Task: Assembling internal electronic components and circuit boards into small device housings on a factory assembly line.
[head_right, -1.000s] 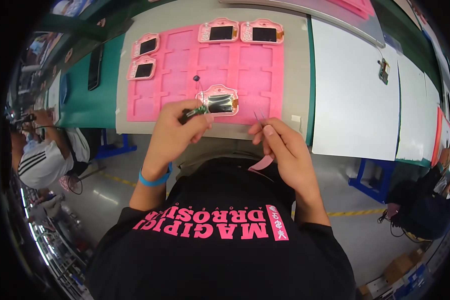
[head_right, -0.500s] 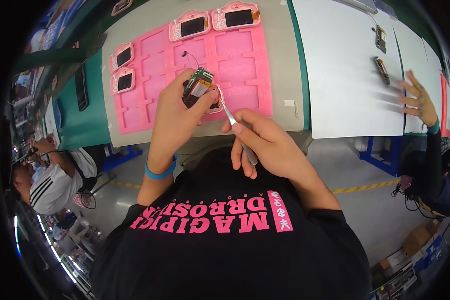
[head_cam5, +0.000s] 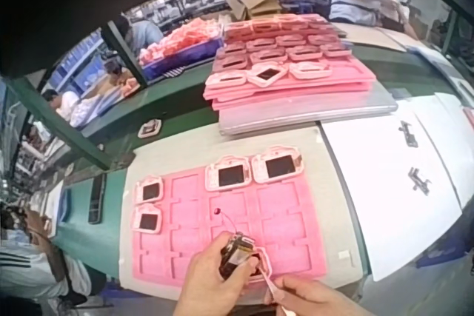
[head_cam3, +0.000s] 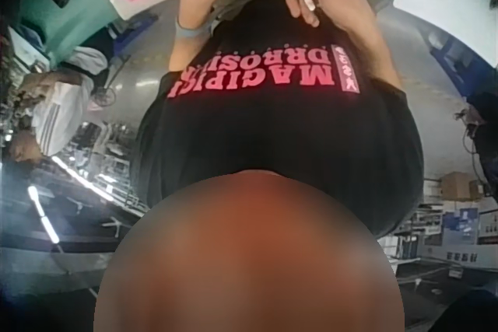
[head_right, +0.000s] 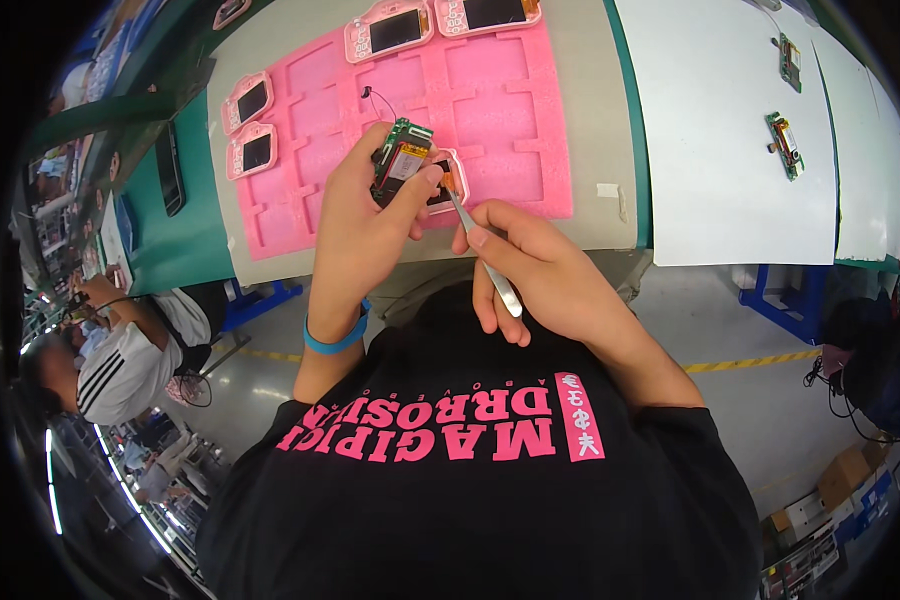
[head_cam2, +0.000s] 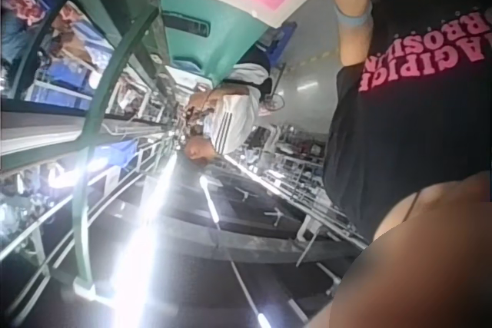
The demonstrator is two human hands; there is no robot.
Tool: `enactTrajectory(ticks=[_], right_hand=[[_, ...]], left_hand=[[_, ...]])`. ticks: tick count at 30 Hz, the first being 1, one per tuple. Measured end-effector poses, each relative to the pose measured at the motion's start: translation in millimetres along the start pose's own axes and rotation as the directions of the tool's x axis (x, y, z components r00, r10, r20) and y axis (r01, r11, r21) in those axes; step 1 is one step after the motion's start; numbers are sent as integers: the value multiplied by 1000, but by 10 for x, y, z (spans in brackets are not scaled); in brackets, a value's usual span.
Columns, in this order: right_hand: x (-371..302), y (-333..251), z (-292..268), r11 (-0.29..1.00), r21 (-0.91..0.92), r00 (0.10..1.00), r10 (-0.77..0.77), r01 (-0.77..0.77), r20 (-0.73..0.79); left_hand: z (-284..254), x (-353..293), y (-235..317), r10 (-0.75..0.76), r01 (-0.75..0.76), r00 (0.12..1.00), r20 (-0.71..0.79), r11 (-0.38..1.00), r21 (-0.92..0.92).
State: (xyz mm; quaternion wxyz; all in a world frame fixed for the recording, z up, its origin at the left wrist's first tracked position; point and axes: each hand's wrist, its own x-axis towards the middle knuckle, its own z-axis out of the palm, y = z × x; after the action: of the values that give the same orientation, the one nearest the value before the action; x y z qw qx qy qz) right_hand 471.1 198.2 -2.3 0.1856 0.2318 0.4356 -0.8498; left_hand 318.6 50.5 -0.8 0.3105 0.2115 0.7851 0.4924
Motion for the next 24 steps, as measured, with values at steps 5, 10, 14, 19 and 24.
enactTrajectory(ticks=[5, 10, 14, 19, 24], right_hand=[[40, 35, -9, 1000, 2, 999, -29, 29, 19], [6, 48, 20, 994, -96, 998, -53, 49, -40], [-18, 140, 70, 954, -255, 981, -181, 158, -70], [13, 250, 58, 828, -508, 949, -309, 238, -60], [-22, 228, 69, 820, -539, 945, -303, 191, -125]], left_hand=[[-11, -26, 16, 7, -7, 1000, -11, 1000, -2], [-146, -148, 109, -12, 13, 1000, 19, 1000, -23], [-304, -286, 92, -245, 280, 953, 176, 935, -216], [-253, -281, -44, -181, 234, 962, 204, 931, -279], [-234, -259, -32, -180, 231, 963, 201, 935, -270]])
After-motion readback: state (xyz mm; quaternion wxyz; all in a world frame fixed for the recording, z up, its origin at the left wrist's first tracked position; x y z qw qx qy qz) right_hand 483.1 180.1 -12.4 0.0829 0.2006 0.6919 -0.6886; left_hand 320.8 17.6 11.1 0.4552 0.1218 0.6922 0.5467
